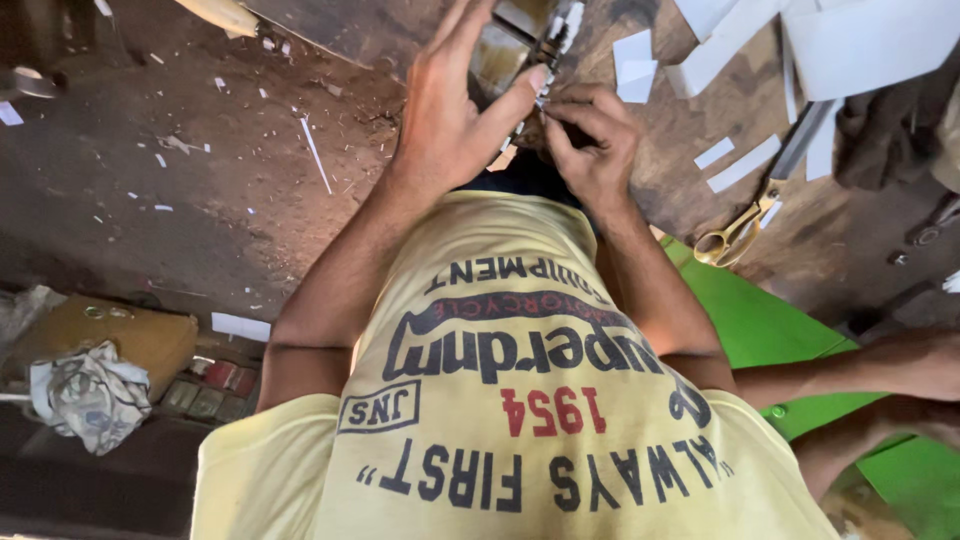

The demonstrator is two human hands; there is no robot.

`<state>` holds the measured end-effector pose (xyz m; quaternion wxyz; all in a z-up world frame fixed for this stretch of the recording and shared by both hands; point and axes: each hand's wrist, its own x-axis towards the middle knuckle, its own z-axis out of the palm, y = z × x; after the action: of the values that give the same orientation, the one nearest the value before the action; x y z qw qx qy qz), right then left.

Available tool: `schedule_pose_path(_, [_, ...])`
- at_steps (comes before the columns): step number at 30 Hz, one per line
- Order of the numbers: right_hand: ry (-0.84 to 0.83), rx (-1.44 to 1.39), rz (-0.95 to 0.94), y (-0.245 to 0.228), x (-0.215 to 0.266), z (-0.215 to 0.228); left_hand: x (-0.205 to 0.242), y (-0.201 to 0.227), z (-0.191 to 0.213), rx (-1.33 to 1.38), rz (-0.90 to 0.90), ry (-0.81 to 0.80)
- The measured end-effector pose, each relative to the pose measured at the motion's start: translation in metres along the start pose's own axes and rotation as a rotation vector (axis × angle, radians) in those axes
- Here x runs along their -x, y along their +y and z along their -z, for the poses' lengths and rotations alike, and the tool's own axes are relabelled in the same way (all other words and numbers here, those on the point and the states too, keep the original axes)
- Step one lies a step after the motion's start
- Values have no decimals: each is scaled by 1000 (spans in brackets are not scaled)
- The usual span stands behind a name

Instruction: The person cuts white rectangular sheets into smaller pieces using scissors, then folds and inserts them into the slots of a cylindrical metal rotor. The person repeats this process, handling the sheets and rotor by hand.

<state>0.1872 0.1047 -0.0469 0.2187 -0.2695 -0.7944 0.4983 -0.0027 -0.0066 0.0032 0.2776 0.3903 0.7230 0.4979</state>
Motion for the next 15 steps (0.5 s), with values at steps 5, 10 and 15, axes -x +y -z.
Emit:
schedule_pose_path(5, [51, -45, -40, 6, 2, -6, -3, 4, 3, -23, -2, -20])
schedule_pose_path(10, [93, -295, -276, 20, 13, -15, 3, 2, 2, -40, 40, -56])
schedule_pose_path(15, [17, -370, -289, 21, -1, -9, 2, 7, 4, -34, -1, -47])
